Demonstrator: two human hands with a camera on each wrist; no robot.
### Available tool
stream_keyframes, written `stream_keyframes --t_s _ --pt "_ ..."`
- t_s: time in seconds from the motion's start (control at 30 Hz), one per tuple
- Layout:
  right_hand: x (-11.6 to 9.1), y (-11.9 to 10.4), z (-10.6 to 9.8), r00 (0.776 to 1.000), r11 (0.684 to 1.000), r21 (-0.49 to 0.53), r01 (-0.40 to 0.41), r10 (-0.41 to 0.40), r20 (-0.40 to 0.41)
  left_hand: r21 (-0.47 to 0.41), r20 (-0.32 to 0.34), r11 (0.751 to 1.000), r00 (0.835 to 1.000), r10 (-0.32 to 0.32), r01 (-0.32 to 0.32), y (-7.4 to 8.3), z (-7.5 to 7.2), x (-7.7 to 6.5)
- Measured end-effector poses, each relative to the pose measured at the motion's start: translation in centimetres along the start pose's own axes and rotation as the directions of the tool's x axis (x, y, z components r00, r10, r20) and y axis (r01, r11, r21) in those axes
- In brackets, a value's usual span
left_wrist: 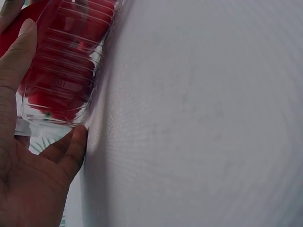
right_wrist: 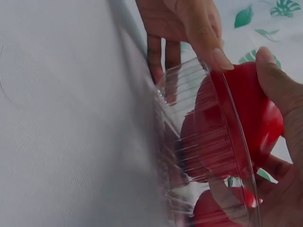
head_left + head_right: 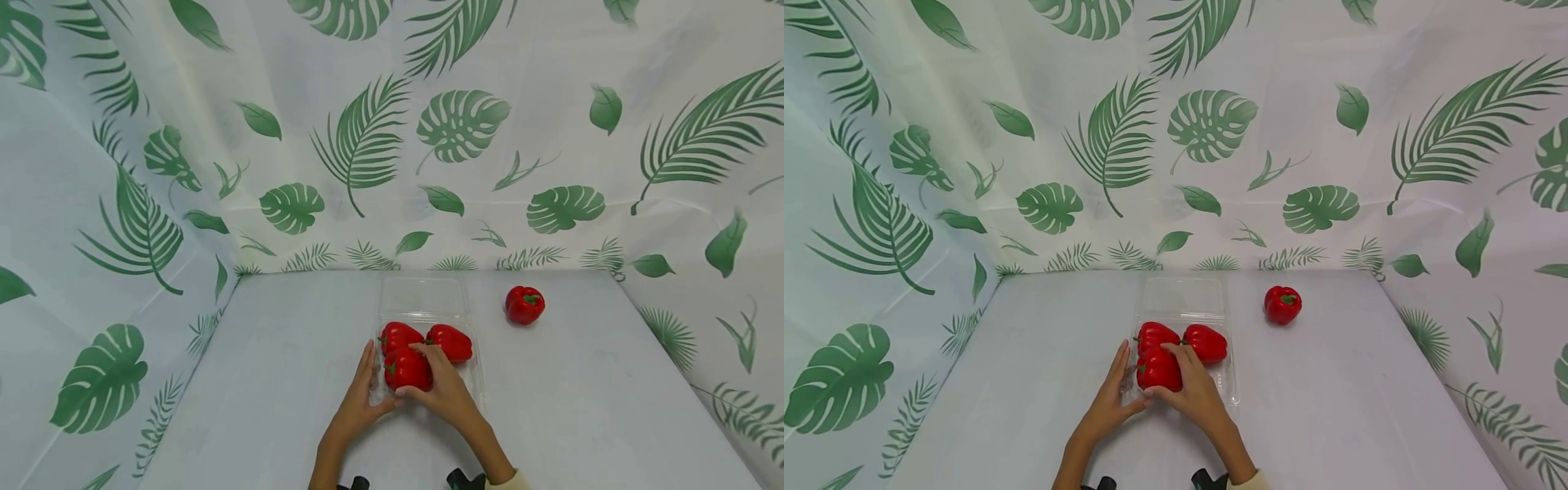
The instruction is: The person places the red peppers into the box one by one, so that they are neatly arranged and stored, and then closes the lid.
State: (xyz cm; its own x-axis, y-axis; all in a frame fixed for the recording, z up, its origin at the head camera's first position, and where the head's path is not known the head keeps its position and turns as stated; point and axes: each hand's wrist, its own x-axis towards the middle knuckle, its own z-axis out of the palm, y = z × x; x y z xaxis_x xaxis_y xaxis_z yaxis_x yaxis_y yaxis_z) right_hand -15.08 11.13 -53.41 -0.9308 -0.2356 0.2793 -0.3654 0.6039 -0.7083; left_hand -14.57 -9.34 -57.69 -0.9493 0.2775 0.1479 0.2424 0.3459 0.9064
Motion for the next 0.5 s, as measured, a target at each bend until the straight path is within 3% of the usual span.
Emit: stream_keyframes --t_s 0.23,0.5 --pt "-0.15 0.26 -0.27 0.994 0.993 0.052 0.110 -0.110 -0.007 0.013 0.008 1.000 1.000 -0.004 0.004 -0.03 0.03 -0.06" --pt "0.00 0.13 0.06 0.993 0.993 -0.027 0.115 -0.116 -0.009 0.013 0.000 1.000 1.000 -0.005 0.005 -0.10 0.04 -0.08"
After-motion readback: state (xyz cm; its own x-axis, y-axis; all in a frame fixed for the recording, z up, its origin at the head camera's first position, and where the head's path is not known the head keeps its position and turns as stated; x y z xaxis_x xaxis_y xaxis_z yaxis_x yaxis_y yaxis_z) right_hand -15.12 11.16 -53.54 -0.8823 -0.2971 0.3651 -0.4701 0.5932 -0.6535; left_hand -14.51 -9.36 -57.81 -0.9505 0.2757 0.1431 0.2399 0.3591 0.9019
